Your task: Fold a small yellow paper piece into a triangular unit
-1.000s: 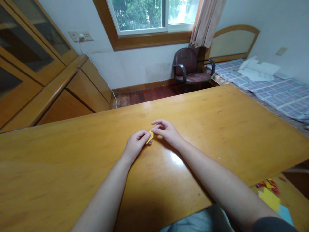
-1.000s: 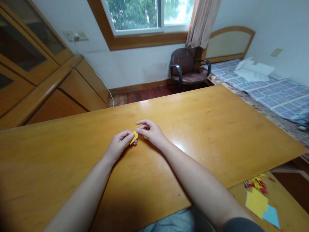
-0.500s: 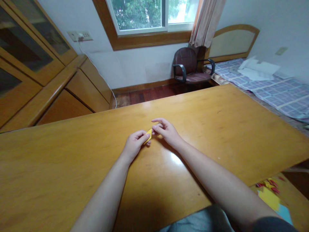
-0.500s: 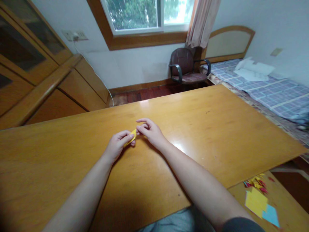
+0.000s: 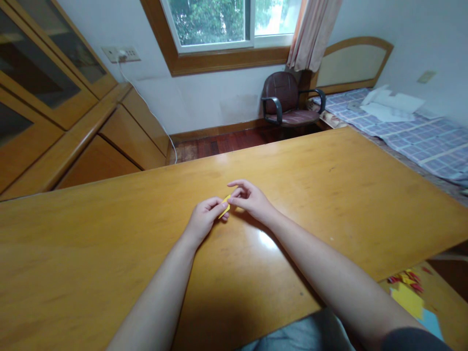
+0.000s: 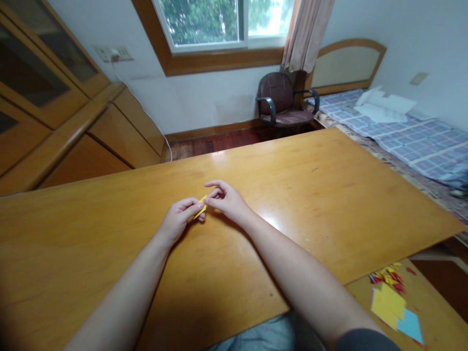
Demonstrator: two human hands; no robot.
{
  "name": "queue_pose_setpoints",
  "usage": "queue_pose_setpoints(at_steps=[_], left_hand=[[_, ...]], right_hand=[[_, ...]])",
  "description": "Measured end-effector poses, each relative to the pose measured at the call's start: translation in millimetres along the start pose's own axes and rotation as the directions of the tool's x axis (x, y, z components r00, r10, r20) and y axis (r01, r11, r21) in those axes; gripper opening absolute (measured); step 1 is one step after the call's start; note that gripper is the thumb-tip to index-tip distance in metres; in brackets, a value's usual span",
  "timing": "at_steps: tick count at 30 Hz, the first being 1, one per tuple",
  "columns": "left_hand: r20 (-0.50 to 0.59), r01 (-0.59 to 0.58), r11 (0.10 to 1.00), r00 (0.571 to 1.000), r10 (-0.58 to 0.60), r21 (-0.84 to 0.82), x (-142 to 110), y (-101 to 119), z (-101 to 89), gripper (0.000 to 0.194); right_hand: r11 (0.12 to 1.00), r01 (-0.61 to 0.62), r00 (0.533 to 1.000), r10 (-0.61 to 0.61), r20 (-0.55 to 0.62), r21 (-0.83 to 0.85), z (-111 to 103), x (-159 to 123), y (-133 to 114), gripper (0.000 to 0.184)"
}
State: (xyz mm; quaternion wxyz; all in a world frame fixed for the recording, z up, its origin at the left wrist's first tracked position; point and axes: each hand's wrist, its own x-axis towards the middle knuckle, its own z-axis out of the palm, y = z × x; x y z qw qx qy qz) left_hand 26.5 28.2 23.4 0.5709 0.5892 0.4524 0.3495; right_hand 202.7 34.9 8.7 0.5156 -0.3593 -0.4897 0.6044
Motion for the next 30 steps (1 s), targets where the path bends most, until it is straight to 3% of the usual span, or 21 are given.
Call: queue_pose_setpoints(at_steps=[16,21,30], left_hand=[[0.064,0.022,1.0,0.998,-0.024,0.022,1.0,-5.0,-0.6,0.029],[0.053,0.021,1.0,0.998,-0.021,0.009,0.8,-2.4,0.2,0.029],[0.027,-0.029,0.995,0.999,0.026,0.101,1.5,-4.0,-0.9,0.03]], right_hand=[[0.994,0.046,0.996,-0.054,-0.077,-0.096,0.2,-0.4,2.6,0.035],[0.998,0.052,0.996,-0.053,-0.072,-0.023,-0.8,0.5,2.0,0.033],[0.999,0.006,1.0,-0.007,-0.006,-0.044,-0.5,-1.0,1.1,0.039]])
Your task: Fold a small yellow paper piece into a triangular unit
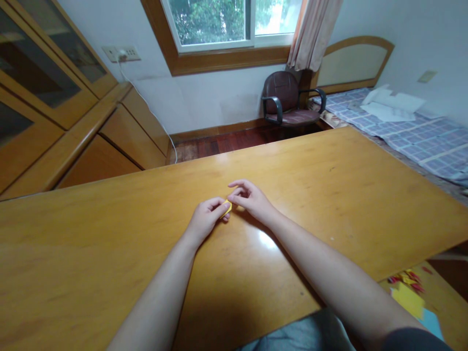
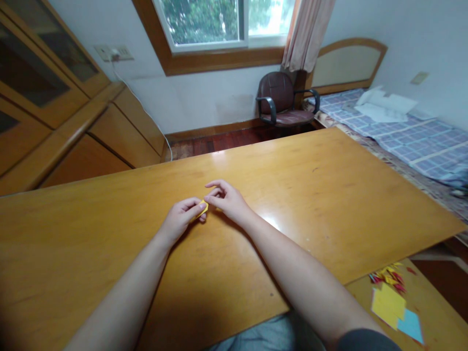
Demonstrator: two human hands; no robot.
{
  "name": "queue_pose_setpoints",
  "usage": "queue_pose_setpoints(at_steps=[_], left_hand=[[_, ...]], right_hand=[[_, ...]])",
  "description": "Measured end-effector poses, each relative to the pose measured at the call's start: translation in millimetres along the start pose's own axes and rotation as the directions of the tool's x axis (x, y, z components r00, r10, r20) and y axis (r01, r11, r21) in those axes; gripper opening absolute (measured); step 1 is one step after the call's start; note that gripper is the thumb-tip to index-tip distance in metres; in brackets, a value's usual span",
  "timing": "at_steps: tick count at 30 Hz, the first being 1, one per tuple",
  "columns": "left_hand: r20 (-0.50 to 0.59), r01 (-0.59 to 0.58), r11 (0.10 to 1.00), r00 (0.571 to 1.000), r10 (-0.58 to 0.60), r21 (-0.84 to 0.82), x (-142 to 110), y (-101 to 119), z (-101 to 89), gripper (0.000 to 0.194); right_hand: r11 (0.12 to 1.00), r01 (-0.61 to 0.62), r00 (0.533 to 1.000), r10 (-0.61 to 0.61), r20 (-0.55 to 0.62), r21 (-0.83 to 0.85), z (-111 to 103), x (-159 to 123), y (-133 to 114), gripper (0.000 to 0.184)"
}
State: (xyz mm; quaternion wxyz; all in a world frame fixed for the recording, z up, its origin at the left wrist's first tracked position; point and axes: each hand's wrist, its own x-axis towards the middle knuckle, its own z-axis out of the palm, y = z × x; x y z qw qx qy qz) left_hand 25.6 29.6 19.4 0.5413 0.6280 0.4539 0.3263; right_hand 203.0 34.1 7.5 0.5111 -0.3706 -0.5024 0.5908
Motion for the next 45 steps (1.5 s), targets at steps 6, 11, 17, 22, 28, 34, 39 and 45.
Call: queue_pose_setpoints(at_steps=[6,11,17,22,28,34,39,45], left_hand=[[-0.061,-0.002,0.998,0.998,-0.001,-0.06,0.0,2.0,1.8,0.029],[-0.13,0.007,0.988,0.991,-0.028,-0.154,1.5,-0.2,4.3,0.033],[-0.271,-0.064,0.973,0.963,0.002,-0.221,2.9,-3.7,5.8,0.034],[-0.334,-0.101,0.974,0.942,0.028,-0.203,2.9,-4.3,6.3,0.035],[-0.327,-0.13,0.989,0.94,0.1,-0.072,1.2,-6.0,6.1,0.034],[-0.321,-0.138,0.99,0.938,0.132,0.004,0.1,-4.5,5.1,0.032],[-0.3,-0.123,0.988,0.95,0.089,-0.097,0.7,-4.2,3.6,0.032],[-0.29,-0.098,0.968,0.957,0.028,-0.23,4.3,-5.7,3.0,0.039]], right_hand=[[0.998,0.059,0.991,-0.054,-0.119,0.033,-1.9,2.0,-1.8,0.032],[0.996,0.068,0.982,-0.056,-0.182,0.064,-2.8,3.2,-2.1,0.034],[0.996,0.082,0.981,-0.077,-0.176,0.022,-1.7,2.6,-0.7,0.025],[0.935,0.218,0.947,-0.272,-0.172,-0.28,-4.1,0.0,-2.7,0.014],[0.944,0.192,0.974,-0.217,-0.067,-0.267,-1.7,-2.3,2.7,0.018],[0.949,0.192,0.973,-0.218,-0.078,-0.252,-1.0,-1.2,4.0,0.013],[0.935,0.211,0.968,-0.241,-0.074,-0.287,-1.4,-1.5,2.1,0.011],[0.881,0.247,0.959,-0.281,-0.027,-0.403,-0.9,-2.2,-1.3,0.008]])
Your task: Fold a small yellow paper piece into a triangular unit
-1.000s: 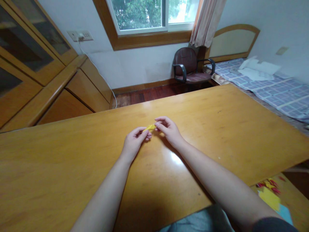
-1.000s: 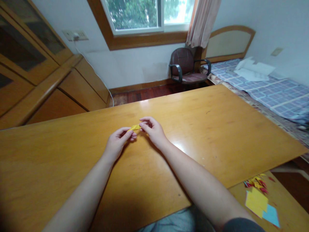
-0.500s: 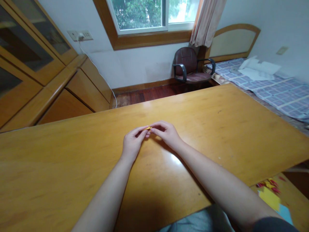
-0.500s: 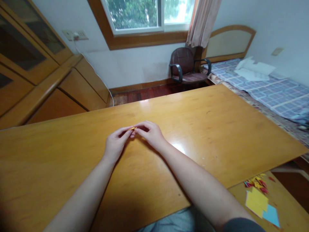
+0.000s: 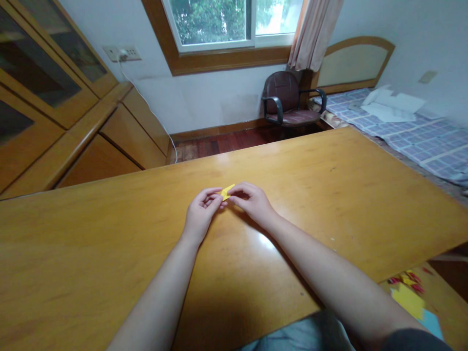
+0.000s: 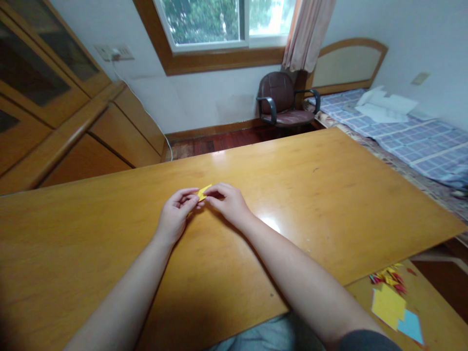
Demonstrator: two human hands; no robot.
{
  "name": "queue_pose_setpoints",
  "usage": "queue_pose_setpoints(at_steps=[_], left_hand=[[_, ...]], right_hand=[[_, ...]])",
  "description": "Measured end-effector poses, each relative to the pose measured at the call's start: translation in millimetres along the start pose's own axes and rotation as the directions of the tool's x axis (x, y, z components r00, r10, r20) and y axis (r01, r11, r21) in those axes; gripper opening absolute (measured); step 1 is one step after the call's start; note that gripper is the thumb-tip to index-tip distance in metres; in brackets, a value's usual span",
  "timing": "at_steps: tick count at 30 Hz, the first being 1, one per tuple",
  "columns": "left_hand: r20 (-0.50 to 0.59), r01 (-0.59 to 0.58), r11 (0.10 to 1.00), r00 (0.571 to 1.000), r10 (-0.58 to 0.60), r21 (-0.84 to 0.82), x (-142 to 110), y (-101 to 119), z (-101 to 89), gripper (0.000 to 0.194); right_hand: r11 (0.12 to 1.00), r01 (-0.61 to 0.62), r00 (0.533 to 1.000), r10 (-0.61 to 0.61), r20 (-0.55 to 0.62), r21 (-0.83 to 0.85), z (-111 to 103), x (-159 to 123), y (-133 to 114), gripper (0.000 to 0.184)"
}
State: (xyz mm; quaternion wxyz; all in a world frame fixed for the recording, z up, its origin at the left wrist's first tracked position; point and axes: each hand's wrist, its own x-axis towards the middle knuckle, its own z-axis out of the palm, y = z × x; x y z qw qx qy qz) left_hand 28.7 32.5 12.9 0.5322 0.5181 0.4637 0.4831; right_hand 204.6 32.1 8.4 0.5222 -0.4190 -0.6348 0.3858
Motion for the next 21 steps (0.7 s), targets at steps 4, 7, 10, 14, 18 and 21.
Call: queue_pose_setpoints(at_steps=[4,7,10,14,18,21], left_hand=[[0.017,0.005,1.0,1.0,-0.005,0.015,0.5,1.4,0.7,0.042],[0.02,0.005,1.0,1.0,-0.005,0.018,0.2,2.1,0.8,0.041],[0.027,0.005,1.0,1.0,-0.005,0.004,-0.3,2.2,0.5,0.04],[0.043,0.001,1.0,0.999,0.0,-0.03,-0.7,1.9,-0.6,0.038],[0.067,0.018,0.999,0.998,-0.015,-0.044,-0.3,1.0,-2.1,0.039],[0.077,0.023,0.999,0.997,-0.02,-0.036,0.4,-0.5,-3.0,0.038]], right_hand=[[0.997,0.063,0.998,-0.062,0.033,-0.035,-3.2,1.0,-1.7,0.008],[0.996,0.085,0.995,-0.082,0.06,-0.042,-5.4,1.6,-2.5,0.008],[0.994,0.093,0.993,-0.088,0.077,-0.057,-6.8,2.2,-2.6,0.006],[0.991,0.116,0.989,-0.109,0.103,-0.061,-7.7,2.8,-1.2,0.006],[0.988,0.138,0.984,-0.128,0.127,-0.072,-8.0,2.9,0.2,0.007],[0.986,0.147,0.982,-0.136,0.133,-0.075,-8.2,2.8,0.0,0.007]])
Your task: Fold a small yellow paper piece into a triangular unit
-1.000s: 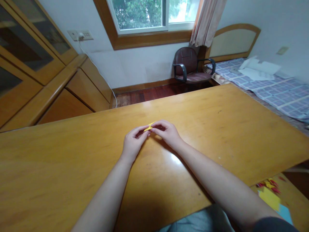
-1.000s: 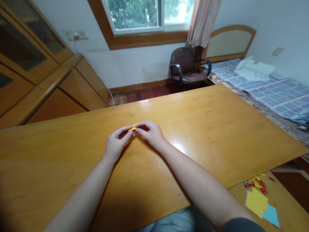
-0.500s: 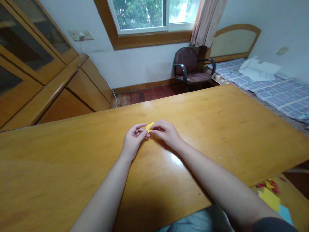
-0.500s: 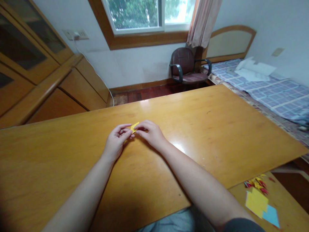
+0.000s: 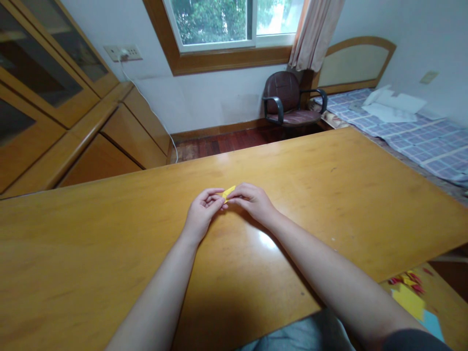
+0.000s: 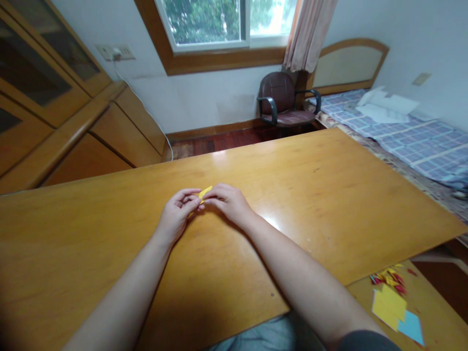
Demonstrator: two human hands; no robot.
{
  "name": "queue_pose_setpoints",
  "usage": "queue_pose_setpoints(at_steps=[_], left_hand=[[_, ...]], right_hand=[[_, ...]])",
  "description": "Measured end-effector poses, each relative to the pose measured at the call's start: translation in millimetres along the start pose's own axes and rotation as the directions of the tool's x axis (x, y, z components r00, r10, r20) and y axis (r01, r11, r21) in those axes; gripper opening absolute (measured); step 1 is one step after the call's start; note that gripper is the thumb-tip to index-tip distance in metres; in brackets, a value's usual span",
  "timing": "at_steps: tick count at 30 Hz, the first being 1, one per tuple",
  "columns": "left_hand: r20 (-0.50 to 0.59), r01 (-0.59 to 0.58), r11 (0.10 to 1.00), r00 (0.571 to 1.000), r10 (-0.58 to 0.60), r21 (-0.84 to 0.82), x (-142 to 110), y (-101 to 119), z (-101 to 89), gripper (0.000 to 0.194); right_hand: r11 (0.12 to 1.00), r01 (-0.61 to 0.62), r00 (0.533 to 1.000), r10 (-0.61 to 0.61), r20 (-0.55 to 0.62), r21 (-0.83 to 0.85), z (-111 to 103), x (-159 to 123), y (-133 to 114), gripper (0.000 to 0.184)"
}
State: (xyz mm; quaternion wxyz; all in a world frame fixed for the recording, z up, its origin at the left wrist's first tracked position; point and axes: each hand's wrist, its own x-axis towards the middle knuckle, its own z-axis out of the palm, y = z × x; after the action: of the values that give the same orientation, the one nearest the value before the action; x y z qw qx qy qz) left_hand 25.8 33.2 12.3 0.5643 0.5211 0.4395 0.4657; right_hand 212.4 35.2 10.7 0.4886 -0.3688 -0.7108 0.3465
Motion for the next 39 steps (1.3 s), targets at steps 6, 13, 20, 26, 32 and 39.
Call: queue_pose_setpoints(at_steps=[6,13,20,26,32,39], left_hand=[[0.017,-0.013,1.0,1.0,0.013,0.023,1.0,-2.3,-0.5,0.036],[0.037,-0.011,1.0,0.999,0.011,0.0,1.1,-1.3,-1.8,0.034],[0.062,0.01,1.0,0.998,-0.009,-0.003,0.5,-0.3,-2.0,0.033],[0.066,0.005,1.0,0.998,-0.006,0.015,0.8,-0.7,-1.8,0.033],[0.06,-0.009,1.0,0.998,0.008,0.014,1.7,-0.3,-0.3,0.033],[0.057,-0.005,1.0,0.998,0.004,0.023,2.6,-0.6,0.9,0.035]], right_hand=[[0.998,0.044,0.999,-0.043,0.008,-0.045,-0.5,-0.2,-1.2,0.008],[0.993,0.105,0.994,-0.103,0.044,-0.061,-1.9,0.1,2.5,0.008],[0.993,0.094,0.993,-0.088,0.084,-0.07,-4.5,0.5,3.3,0.009],[0.997,0.058,0.995,-0.053,0.085,-0.059,-2.7,1.1,1.1,0.009],[0.999,-0.028,0.997,0.026,0.076,0.028,-2.2,1.3,1.4,0.007],[0.965,-0.189,0.981,0.18,0.069,0.18,1.0,1.0,4.2,0.007]])
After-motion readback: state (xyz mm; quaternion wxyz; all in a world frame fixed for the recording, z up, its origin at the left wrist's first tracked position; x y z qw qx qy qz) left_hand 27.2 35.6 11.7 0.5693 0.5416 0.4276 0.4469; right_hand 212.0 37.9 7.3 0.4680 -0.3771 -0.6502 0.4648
